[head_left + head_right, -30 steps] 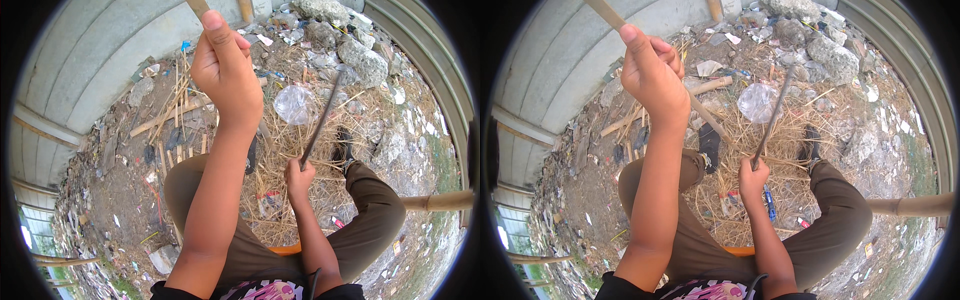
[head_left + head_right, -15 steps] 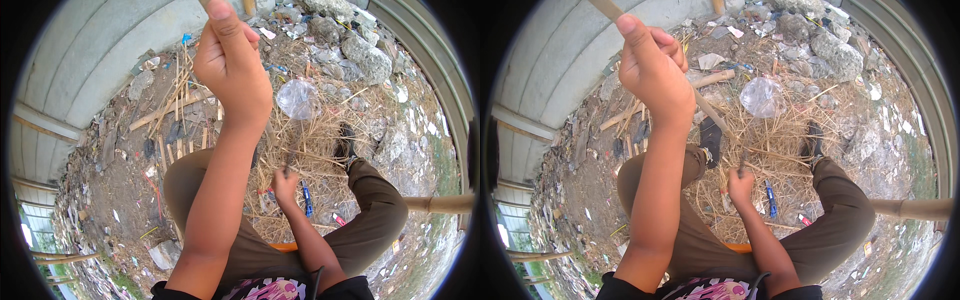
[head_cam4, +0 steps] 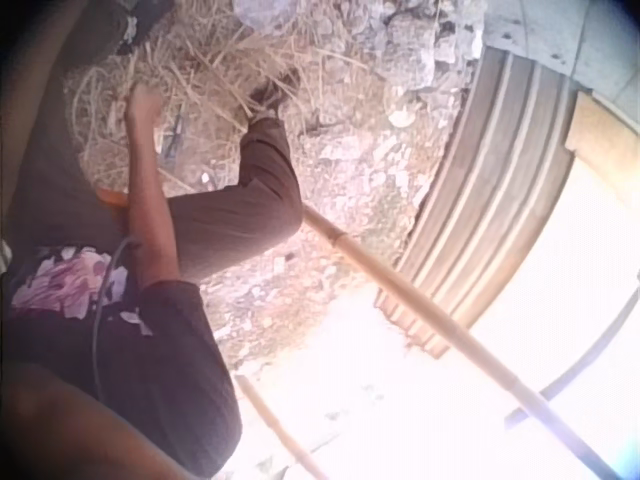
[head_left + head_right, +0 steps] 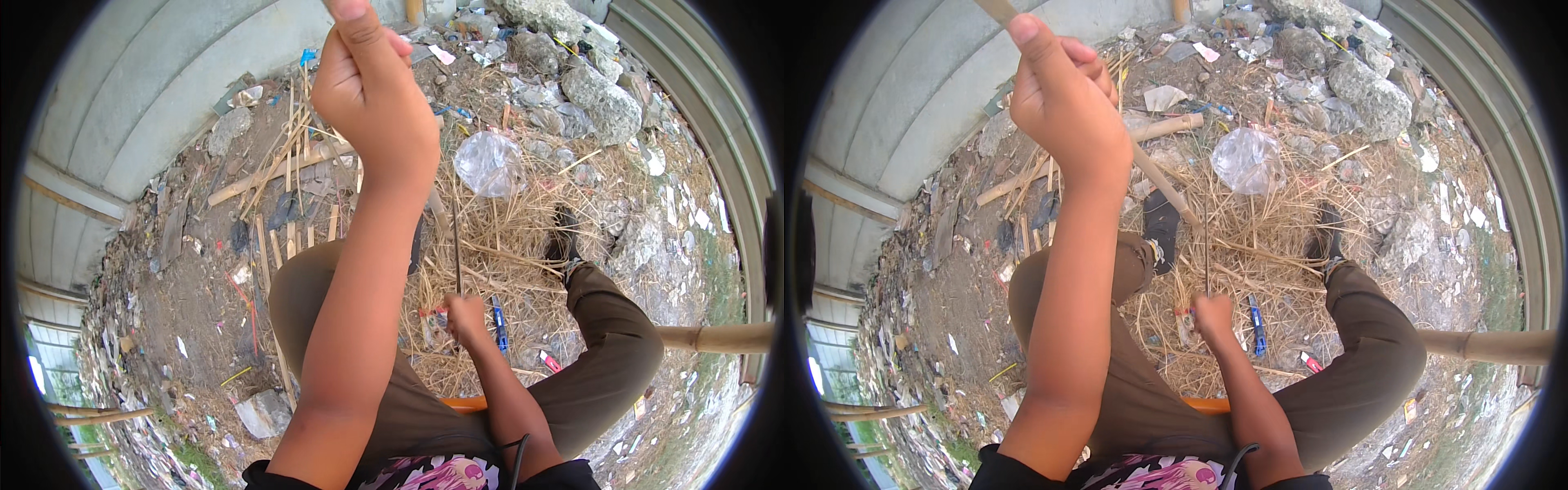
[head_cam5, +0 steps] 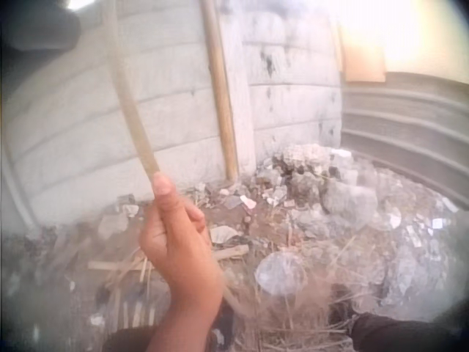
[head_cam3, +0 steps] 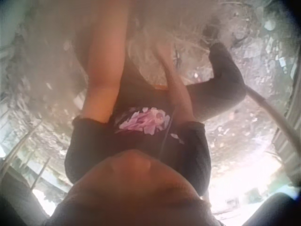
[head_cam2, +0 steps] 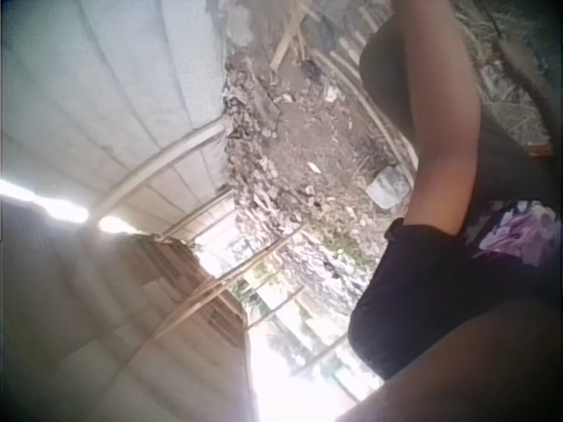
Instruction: The person sits on the ground and uses a knife to split a long bamboo stick into thin strips. They hold the bamboo with one hand and repeatedly strike it with the knife to separate the fibers.
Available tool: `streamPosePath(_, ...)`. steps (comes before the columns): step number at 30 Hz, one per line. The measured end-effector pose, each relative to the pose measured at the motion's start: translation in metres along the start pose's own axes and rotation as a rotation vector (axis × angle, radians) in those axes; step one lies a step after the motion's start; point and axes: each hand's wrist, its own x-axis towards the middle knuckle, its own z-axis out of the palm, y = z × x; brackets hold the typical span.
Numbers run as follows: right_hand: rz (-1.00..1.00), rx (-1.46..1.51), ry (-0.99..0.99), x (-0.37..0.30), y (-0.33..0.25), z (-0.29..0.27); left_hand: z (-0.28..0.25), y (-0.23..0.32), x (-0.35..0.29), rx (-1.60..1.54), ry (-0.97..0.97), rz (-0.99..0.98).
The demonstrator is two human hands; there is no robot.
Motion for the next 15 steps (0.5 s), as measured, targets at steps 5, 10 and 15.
streamPosePath(5, -0.6, 0.248, 0.156, -0.05, -0.074, -0.002, -0.002, 0.009, 0.0, -0.019, -0.001, 0.027)
streamPosePath(10, 0.276, 0.121, -0.103, -0.008, 0.012, 0.005, -0.003, -0.008, 0.006, 0.008, 0.016, 0.127)
streamPosePath(15, -0.437, 0.128, 0.149, -0.04, -0.069, -0.005, -0.005, 0.0, 0.005, 0.032, 0.018, 0.113)
